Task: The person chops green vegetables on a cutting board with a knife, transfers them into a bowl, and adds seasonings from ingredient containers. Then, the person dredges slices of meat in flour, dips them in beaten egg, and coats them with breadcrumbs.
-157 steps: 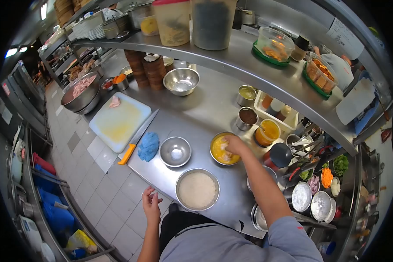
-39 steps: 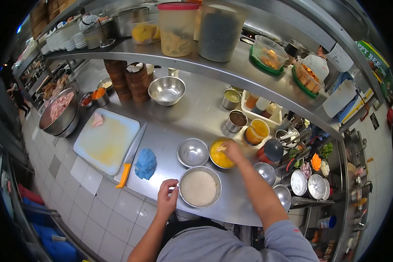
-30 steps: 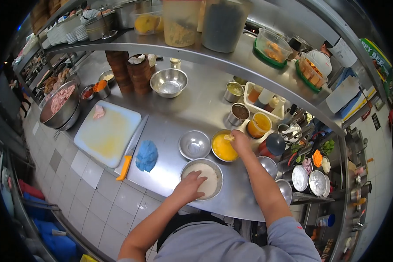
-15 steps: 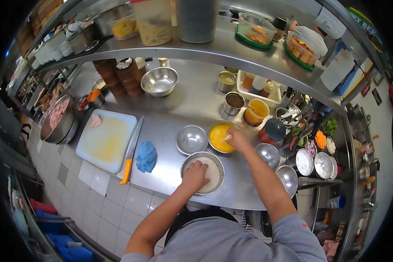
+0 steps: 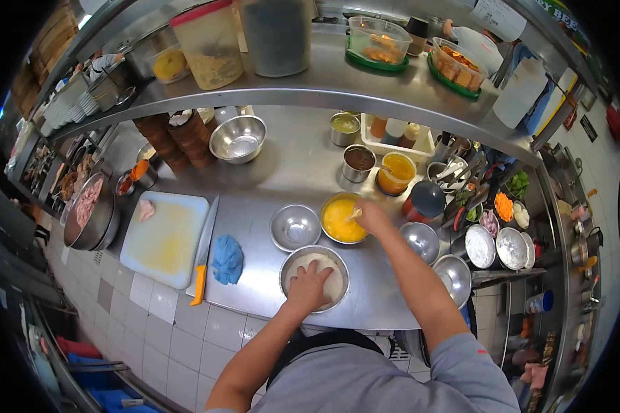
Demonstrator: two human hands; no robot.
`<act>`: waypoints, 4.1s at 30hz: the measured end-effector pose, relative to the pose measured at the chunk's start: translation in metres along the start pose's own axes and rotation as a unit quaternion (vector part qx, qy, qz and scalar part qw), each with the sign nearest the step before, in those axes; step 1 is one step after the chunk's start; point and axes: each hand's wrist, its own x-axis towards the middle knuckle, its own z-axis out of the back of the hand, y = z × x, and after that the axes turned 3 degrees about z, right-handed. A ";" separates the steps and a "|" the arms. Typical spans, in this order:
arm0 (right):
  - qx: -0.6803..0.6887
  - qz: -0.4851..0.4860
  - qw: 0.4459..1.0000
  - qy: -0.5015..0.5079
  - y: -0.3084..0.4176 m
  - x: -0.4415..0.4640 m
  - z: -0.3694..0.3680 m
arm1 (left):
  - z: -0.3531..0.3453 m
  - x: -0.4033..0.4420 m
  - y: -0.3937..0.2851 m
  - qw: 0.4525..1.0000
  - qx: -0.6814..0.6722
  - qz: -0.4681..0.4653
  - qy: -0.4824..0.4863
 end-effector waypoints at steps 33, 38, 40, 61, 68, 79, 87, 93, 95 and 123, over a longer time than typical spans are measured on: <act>0.318 0.013 0.941 0.116 0.054 -0.046 0.065 | 0.025 0.021 0.037 0.746 -0.653 0.120 -0.040; 0.153 0.226 0.953 0.132 0.085 -0.098 0.008 | 0.034 0.013 0.045 0.751 -0.645 0.121 -0.070; 0.034 0.289 0.921 0.258 0.084 -0.114 -0.011 | 0.033 0.009 0.045 0.760 -0.633 0.122 -0.080; 0.324 0.058 0.942 -0.059 0.011 -0.009 0.003 | -0.011 0.026 0.011 0.987 -0.112 -0.021 0.116; 0.328 0.032 0.941 -0.079 -0.006 -0.008 -0.013 | 0.043 0.025 0.011 0.958 -0.271 0.041 0.090; 0.311 0.037 0.946 -0.089 -0.010 -0.008 -0.012 | 0.026 0.042 0.028 0.970 -0.219 0.056 0.087; 0.312 0.002 0.949 -0.050 0.002 -0.010 -0.010 | 0.032 0.036 0.026 0.980 -0.169 0.051 0.092; 0.305 0.020 0.951 -0.050 -0.013 -0.009 -0.024 | -0.013 0.020 0.026 0.995 0.022 -0.012 -0.102; 0.314 0.018 0.948 -0.043 -0.009 -0.011 -0.023 | -0.008 0.021 0.021 0.997 0.061 0.021 -0.049; 0.329 -0.021 0.943 -0.046 -0.012 -0.018 -0.010 | 0.045 0.032 0.017 0.963 -0.262 0.027 0.062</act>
